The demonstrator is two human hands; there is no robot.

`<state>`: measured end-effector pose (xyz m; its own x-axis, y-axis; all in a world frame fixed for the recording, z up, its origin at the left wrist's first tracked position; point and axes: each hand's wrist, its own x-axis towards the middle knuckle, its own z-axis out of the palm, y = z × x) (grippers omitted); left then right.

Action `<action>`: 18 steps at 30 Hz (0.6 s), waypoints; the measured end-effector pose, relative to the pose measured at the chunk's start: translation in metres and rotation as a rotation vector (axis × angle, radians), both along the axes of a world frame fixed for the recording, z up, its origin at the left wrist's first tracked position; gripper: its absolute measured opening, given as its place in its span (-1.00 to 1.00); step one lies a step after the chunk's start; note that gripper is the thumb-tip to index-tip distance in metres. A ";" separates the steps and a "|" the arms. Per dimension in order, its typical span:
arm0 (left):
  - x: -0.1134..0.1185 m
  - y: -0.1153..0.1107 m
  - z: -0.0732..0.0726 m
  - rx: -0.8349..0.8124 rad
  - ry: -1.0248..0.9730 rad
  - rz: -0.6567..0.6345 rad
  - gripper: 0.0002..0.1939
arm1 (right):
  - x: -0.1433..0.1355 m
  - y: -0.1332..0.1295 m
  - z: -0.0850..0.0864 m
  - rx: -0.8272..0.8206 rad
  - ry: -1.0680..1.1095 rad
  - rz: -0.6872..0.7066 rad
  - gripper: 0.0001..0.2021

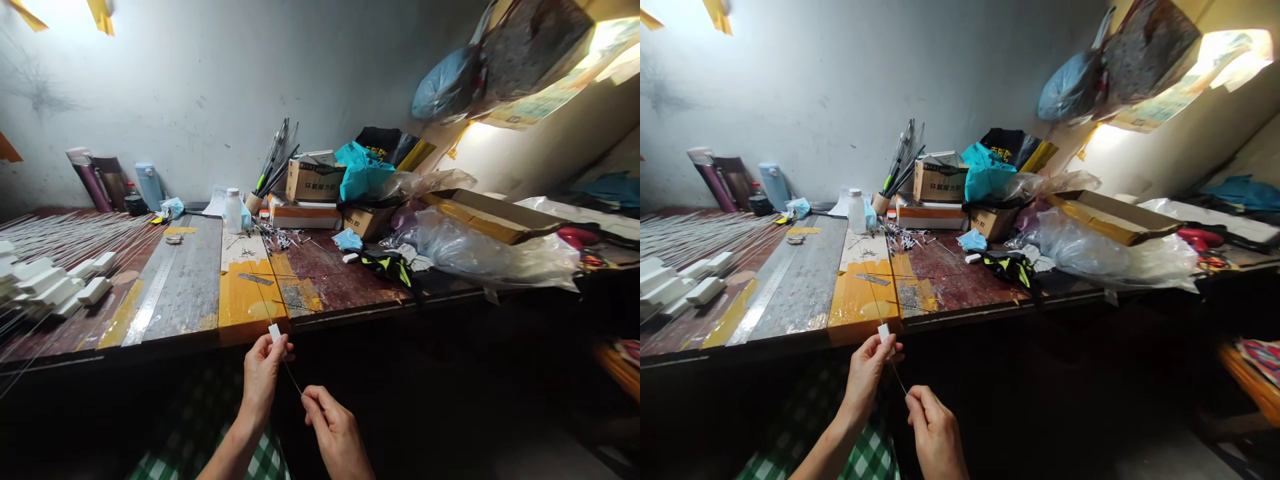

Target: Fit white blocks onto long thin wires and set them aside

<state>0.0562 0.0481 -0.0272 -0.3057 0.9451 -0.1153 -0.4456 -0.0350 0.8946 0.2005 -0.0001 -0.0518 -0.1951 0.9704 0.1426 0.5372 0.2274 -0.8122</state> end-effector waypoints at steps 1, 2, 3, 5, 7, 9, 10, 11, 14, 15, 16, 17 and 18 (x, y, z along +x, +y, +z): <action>0.000 0.000 -0.001 -0.001 0.000 0.002 -0.72 | -0.001 0.001 0.001 0.002 0.006 0.006 -0.73; 0.000 0.000 -0.002 -0.004 0.001 0.002 -0.72 | -0.002 0.002 0.002 0.003 0.012 0.013 -0.73; 0.000 0.000 -0.002 -0.008 0.003 0.004 -0.72 | -0.004 0.003 0.002 0.003 0.019 0.017 -0.73; -0.001 0.000 -0.001 -0.019 0.007 0.004 -0.72 | -0.007 0.006 0.004 -0.002 0.031 0.026 -0.72; -0.001 -0.001 0.002 -0.030 0.011 0.005 -0.71 | -0.010 0.008 0.006 -0.018 0.037 0.033 -0.71; -0.002 -0.002 0.004 -0.040 0.015 0.007 -0.70 | -0.012 0.010 0.008 -0.038 0.030 0.050 -0.69; -0.003 -0.002 0.005 -0.044 0.017 0.007 -0.69 | -0.013 0.010 0.009 -0.050 0.026 0.062 -0.70; -0.003 -0.002 0.007 -0.046 0.018 0.008 -0.69 | -0.013 0.011 0.010 -0.065 0.024 0.071 -0.72; -0.005 -0.003 0.008 -0.049 0.017 0.010 -0.68 | -0.014 0.010 0.013 -0.081 0.022 0.074 -0.82; -0.005 -0.003 0.008 -0.050 0.016 0.011 -0.68 | -0.015 0.010 0.015 -0.069 0.026 0.070 -0.84; -0.006 -0.003 0.008 -0.051 0.016 0.011 -0.67 | -0.015 0.010 0.016 -0.052 0.032 0.069 -0.83; -0.006 -0.003 0.007 -0.051 0.016 0.010 -0.67 | -0.015 0.010 0.017 -0.042 0.041 0.074 -0.81; -0.007 -0.003 0.007 -0.052 0.017 0.010 -0.67 | -0.015 0.010 0.018 -0.050 0.053 0.085 -0.78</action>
